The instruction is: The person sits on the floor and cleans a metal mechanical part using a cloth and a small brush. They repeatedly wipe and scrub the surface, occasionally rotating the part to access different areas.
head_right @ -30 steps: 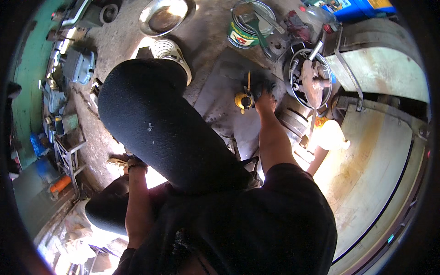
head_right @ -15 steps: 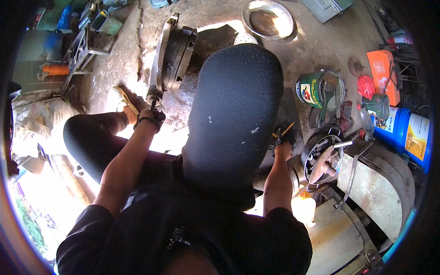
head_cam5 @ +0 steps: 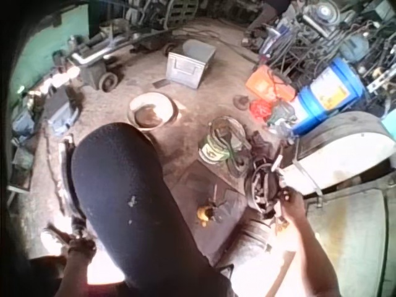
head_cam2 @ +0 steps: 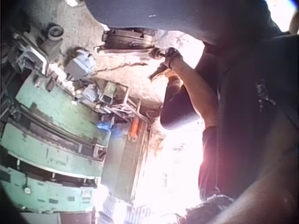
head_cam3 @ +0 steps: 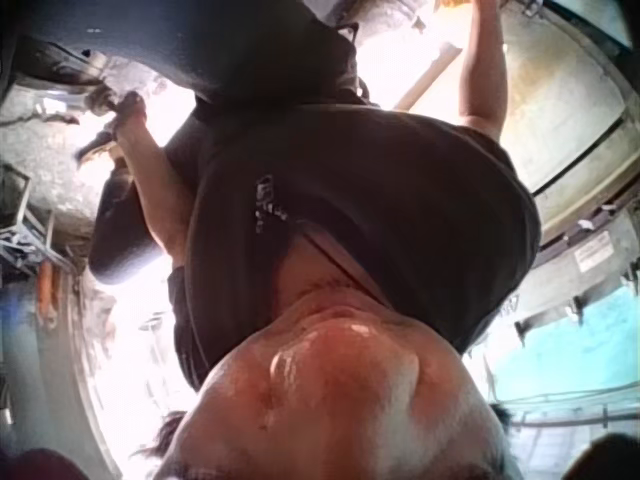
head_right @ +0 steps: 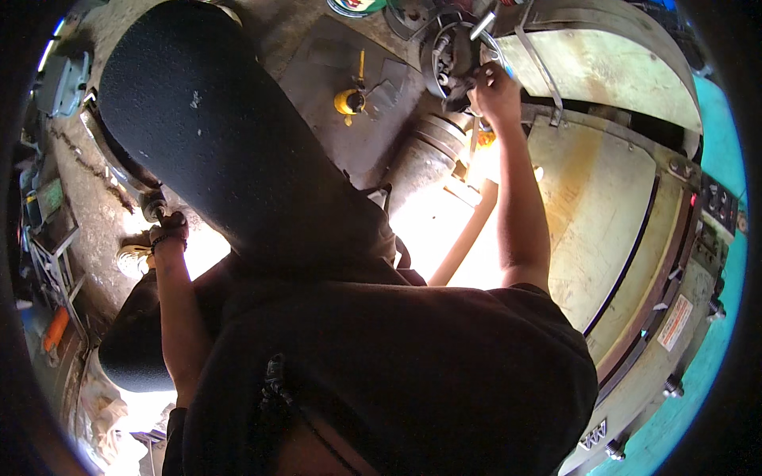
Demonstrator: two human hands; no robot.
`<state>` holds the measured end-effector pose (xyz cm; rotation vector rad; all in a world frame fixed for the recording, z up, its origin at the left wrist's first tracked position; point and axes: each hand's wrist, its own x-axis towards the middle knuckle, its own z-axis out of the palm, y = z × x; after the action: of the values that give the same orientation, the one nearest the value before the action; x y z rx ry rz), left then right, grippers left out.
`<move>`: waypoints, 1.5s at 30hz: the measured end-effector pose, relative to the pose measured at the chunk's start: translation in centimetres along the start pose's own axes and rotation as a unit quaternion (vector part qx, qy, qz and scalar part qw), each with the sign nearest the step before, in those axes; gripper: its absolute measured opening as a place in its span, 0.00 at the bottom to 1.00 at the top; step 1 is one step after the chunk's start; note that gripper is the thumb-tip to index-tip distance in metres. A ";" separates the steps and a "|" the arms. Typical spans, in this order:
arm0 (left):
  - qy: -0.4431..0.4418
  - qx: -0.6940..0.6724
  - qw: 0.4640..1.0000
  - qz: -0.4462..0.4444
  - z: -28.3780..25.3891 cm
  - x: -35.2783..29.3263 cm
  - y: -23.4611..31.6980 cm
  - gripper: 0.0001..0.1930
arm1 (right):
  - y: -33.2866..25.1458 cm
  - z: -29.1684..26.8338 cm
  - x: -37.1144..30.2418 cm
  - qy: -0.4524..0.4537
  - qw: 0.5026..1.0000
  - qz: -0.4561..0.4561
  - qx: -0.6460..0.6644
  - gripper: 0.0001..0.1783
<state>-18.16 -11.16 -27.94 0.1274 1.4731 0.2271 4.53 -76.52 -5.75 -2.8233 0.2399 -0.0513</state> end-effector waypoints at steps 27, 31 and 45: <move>-0.010 -0.038 0.998 0.058 0.3 -0.8 -0.8 0.07 | 2.6 4.7 -8.1 -0.207 0.921 -0.105 -0.313 0.13; 0.053 -0.096 0.992 0.067 2.3 -2.1 -2.6 0.06 | 8.7 6.7 -12.6 -0.286 0.926 -0.047 -0.242 0.18; 0.107 -0.096 0.985 0.093 2.4 -4.5 -3.3 0.08 | -35.6 -0.6 18.1 -0.026 0.915 -0.289 0.279 0.15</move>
<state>-15.92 -15.29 -24.11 0.0857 1.6441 0.5461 27.99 -46.37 5.79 -2.2222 -0.5469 -0.1479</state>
